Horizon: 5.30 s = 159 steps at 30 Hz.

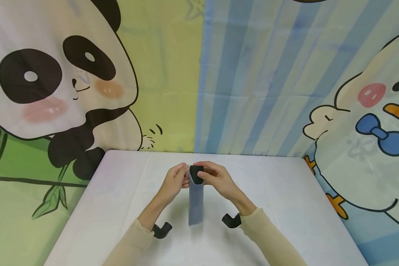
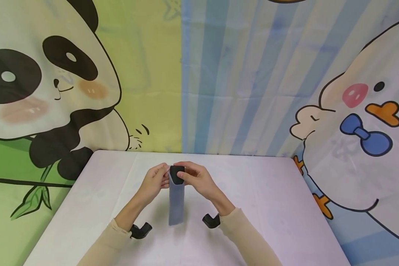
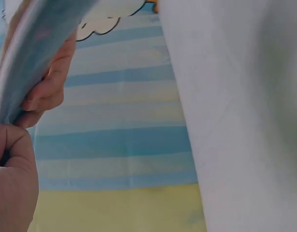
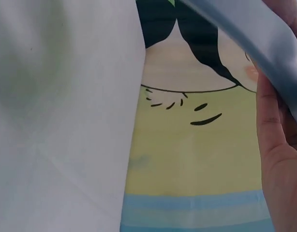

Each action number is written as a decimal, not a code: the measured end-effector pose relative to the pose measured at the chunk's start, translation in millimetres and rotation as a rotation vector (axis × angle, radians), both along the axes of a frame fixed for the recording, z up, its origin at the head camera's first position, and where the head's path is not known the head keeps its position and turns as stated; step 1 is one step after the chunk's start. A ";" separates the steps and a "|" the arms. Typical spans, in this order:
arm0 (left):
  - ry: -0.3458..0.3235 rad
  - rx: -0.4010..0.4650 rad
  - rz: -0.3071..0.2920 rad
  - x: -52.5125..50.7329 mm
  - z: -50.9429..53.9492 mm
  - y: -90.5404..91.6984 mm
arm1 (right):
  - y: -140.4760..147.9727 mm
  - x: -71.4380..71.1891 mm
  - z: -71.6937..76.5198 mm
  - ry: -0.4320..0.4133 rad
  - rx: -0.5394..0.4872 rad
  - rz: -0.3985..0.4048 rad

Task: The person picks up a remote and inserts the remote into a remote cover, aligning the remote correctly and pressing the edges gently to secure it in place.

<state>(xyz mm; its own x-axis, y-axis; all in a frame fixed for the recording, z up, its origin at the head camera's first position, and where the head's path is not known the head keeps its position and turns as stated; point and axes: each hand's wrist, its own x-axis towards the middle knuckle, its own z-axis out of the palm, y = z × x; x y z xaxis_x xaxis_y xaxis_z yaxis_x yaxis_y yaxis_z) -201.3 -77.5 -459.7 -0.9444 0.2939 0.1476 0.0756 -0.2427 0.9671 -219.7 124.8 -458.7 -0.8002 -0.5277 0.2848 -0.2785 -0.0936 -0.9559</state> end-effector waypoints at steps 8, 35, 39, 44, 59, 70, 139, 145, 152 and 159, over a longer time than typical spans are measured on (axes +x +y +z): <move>0.041 -0.152 -0.027 -0.6 -5.5 -9.1 | -4.6 3.8 -8.5 -0.055 -0.045 -0.054; -0.395 -0.038 -0.150 13.9 -35.0 -14.3 | -7.7 47.6 13.1 0.519 0.084 -0.137; -0.391 -0.012 -0.175 12.5 -34.6 -14.0 | -7.8 49.2 10.2 0.705 0.107 -0.113; -0.367 -0.014 -0.157 10.9 -33.1 -12.6 | -6.6 48.8 4.1 0.832 0.116 -0.141; 0.065 -0.413 0.014 23.7 -38.7 -1.7 | 13.0 26.3 -29.2 0.325 0.244 -0.351; 0.243 -0.533 -0.026 32.4 -28.5 4.1 | -1.7 32.1 19.1 0.264 0.130 -0.285; 0.246 -0.581 -0.052 13.1 -16.9 6.0 | -9.2 6.5 -5.1 -0.174 0.007 -0.219; 0.114 -0.467 -0.151 12.9 -23.5 9.4 | -12.5 -8.4 -4.5 0.046 0.222 -0.422; -0.038 -0.433 0.025 8.4 -24.3 18.2 | -19.0 -31.2 -15.8 0.020 0.304 -0.459; -0.145 -0.364 0.070 6.3 -27.8 25.6 | -19.6 -28.6 -22.1 -0.112 0.227 -0.396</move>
<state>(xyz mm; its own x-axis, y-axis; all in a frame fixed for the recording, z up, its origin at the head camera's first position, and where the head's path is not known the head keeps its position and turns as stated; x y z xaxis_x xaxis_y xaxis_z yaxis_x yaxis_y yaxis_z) -195.0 -51.9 -487.5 -0.9673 0.2368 -0.0908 -0.0640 0.1184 0.9909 -248.3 105.2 -480.8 -0.9719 -0.2144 0.0974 -0.1440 0.2141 -0.9661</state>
